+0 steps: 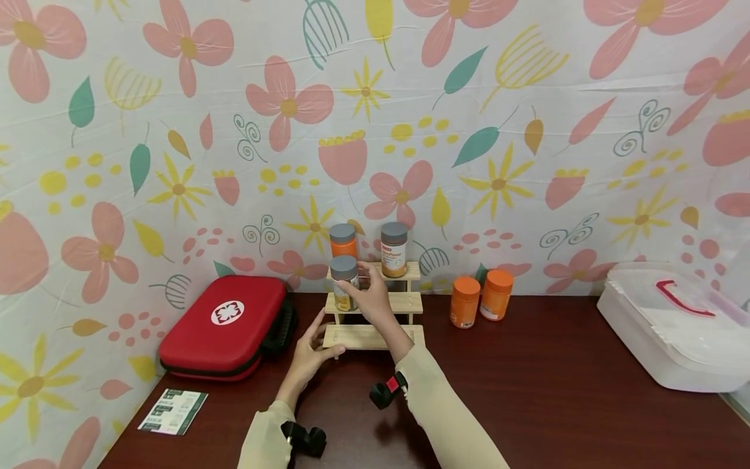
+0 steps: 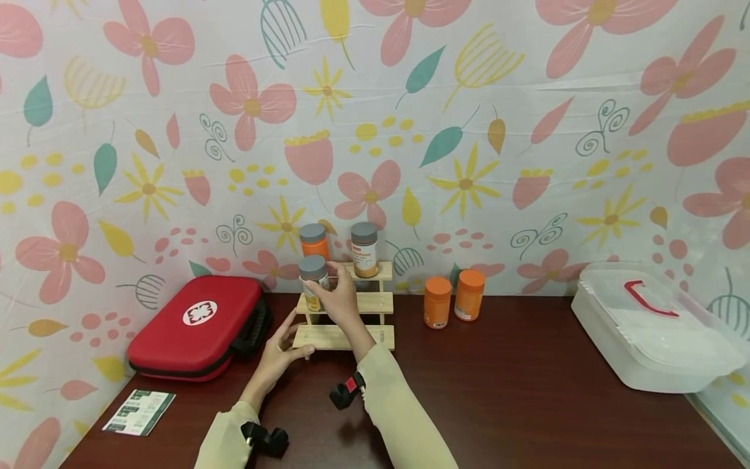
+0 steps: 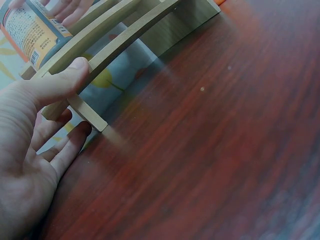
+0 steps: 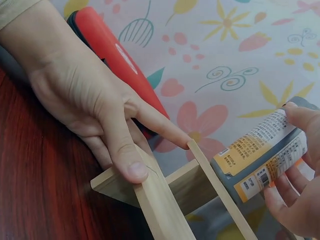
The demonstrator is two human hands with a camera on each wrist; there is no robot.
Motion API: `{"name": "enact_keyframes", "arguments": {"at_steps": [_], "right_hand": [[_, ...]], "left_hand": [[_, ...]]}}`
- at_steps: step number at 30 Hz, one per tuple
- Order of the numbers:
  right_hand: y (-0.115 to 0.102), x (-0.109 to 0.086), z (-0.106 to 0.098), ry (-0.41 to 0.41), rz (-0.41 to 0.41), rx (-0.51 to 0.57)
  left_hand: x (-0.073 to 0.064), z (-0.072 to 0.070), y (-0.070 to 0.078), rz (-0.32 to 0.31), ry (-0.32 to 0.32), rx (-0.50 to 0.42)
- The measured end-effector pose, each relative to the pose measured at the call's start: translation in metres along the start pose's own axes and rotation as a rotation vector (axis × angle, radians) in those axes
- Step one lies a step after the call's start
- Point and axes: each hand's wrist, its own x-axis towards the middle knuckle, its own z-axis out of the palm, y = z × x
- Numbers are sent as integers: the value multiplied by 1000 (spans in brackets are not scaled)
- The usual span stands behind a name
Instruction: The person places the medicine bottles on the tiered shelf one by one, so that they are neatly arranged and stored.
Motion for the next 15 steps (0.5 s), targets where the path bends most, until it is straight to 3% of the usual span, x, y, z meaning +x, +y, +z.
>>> {"name": "enact_keyframes", "arguments": {"at_steps": [15], "right_hand": [[5,-20,-28,57,10,59]], "left_hand": [[0,1,1,-16,11,-4]]}}
